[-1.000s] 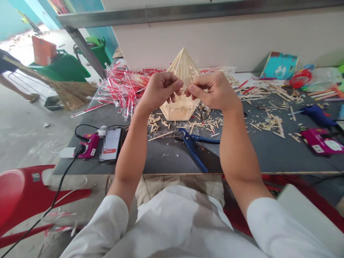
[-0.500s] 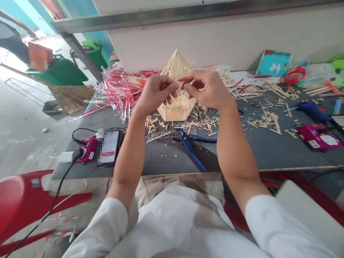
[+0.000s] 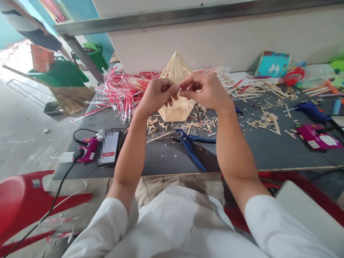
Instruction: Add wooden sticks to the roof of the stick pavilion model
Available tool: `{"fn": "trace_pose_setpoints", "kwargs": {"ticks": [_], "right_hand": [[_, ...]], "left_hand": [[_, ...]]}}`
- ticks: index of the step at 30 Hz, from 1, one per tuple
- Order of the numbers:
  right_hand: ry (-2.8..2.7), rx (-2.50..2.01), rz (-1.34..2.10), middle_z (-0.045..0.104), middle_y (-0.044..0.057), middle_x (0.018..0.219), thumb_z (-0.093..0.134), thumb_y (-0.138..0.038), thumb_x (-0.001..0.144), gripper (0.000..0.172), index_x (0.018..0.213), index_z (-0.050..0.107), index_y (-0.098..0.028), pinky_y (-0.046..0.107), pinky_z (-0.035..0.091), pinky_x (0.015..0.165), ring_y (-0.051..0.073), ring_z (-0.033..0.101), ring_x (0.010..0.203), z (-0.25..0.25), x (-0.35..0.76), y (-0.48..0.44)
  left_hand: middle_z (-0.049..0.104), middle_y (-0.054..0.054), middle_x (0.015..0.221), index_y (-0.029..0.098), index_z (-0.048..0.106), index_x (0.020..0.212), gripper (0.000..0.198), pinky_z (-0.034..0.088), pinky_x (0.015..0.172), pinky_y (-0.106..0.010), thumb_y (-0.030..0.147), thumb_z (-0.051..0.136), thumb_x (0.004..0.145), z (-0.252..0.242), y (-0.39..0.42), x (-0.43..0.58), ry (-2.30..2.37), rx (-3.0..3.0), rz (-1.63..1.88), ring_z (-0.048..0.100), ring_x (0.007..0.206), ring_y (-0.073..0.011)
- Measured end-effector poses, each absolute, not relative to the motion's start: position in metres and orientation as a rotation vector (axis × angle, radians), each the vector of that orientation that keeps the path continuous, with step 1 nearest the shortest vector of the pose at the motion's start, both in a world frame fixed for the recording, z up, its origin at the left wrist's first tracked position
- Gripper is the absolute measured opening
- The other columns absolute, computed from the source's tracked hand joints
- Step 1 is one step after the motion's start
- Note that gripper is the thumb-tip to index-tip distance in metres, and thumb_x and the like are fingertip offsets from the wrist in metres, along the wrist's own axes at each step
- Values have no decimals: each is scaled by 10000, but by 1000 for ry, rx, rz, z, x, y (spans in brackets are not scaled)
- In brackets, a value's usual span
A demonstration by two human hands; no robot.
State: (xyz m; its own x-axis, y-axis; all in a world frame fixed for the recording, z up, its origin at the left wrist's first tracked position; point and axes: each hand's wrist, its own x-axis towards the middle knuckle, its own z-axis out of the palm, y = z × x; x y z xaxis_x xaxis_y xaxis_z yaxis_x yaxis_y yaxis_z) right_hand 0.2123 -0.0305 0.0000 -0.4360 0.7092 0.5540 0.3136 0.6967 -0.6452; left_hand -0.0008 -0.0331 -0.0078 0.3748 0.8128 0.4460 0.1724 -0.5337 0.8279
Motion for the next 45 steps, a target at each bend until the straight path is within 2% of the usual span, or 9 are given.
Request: {"fn": "trace_pose_setpoints", "kwargs": {"ticks": [12, 26, 37, 41, 45], "right_hand": [[-2047, -763, 571, 733, 14, 832, 856, -410, 792, 276, 982, 741, -247, 299, 526, 594, 158, 639, 668, -1, 211, -31], [-2039, -781, 541, 707, 7, 784, 846, -503, 796, 314, 940, 716, -256, 295, 523, 576, 158, 629, 662, -1, 207, -32], [-2060, -823, 485, 733, 22, 824, 838, -431, 815, 257, 952, 730, -242, 305, 565, 632, 167, 664, 695, 1, 211, -33], [-1996, -911, 431, 768, 37, 921, 861, -420, 788, 281, 978, 743, -250, 341, 603, 685, 198, 701, 747, 4, 232, -28], [-1958, -1006, 347, 772, 38, 902, 877, -374, 767, 244, 942, 756, -253, 375, 607, 703, 210, 704, 721, 2, 250, -22]], "left_hand": [[682, -27, 636, 160, 623, 763, 305, 463, 432, -156, 369, 664, 982, -7, -34, 2, 856, 1926, 1162, 600, 471, -57], [697, -29, 644, 158, 653, 755, 282, 454, 407, -147, 345, 684, 964, -11, -30, -1, 852, 1894, 1148, 598, 465, -52], [647, -9, 608, 156, 613, 781, 324, 489, 442, -155, 401, 663, 987, -14, -28, -2, 907, 2014, 1132, 615, 478, -61], [662, -4, 628, 160, 610, 803, 283, 486, 447, -143, 357, 635, 1006, -12, -27, -8, 954, 2018, 1190, 619, 479, -53], [673, -1, 636, 162, 609, 790, 274, 460, 436, -131, 333, 634, 1003, -10, -25, -16, 979, 1984, 1275, 622, 474, -49]]}}
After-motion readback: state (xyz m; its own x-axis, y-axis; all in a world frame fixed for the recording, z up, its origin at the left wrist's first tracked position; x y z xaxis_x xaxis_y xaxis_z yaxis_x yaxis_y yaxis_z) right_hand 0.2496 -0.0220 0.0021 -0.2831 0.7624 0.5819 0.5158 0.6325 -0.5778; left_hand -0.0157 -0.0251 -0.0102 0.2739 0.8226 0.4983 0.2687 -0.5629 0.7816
